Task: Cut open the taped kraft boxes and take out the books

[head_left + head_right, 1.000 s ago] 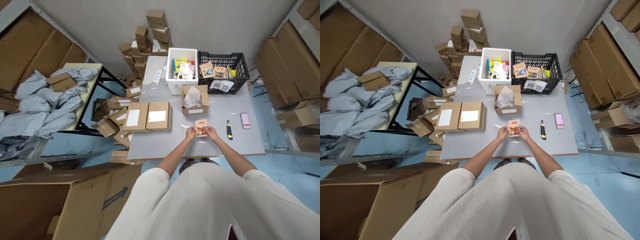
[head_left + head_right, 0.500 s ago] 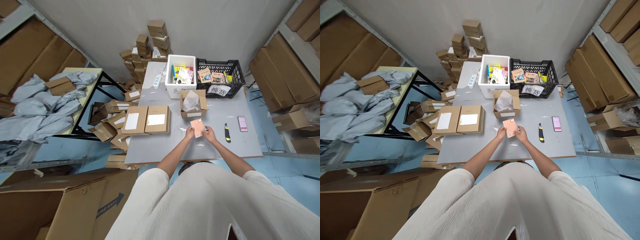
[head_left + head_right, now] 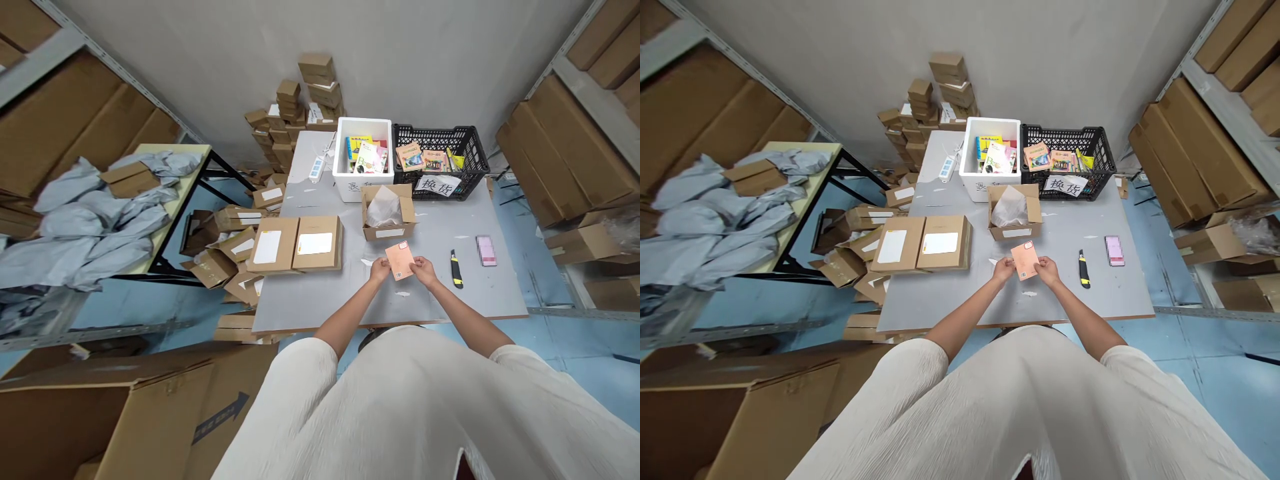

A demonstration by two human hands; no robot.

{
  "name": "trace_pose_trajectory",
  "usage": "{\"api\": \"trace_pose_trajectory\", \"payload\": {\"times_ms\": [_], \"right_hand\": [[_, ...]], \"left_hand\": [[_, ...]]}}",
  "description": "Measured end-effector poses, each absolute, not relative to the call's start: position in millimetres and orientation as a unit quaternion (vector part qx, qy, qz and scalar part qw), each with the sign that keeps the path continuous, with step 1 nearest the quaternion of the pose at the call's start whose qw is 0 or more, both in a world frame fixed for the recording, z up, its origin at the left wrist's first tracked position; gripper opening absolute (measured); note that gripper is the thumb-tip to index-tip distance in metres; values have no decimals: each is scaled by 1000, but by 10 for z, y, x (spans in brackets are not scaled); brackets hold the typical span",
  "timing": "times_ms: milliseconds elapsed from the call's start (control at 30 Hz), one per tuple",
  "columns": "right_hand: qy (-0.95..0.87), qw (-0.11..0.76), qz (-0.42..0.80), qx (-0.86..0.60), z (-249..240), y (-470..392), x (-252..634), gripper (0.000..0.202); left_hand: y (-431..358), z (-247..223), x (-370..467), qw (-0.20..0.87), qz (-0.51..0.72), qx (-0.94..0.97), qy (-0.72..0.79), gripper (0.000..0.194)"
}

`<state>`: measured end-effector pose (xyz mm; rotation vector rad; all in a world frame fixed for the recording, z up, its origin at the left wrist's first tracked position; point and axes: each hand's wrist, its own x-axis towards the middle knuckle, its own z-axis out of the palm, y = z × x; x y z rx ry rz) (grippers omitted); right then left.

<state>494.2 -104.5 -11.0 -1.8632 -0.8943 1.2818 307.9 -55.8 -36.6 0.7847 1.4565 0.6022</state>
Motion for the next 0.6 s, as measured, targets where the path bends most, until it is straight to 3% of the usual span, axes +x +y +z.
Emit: {"api": "trace_pose_trajectory", "payload": {"times_ms": [233,333,600], "right_hand": [[-578,282,366,-673,66,-1108,4727,20],[-641,249,355,-633,97,-1139,4645,16],[-536,301,328,-717,-37,-1184,4860,36]], "left_hand": [[-614,-210,3171,750,288,292,520,40],[-626,-185,3172,740,300,291,527,39],[-664,-204,2997,733,309,282,537,38]]}}
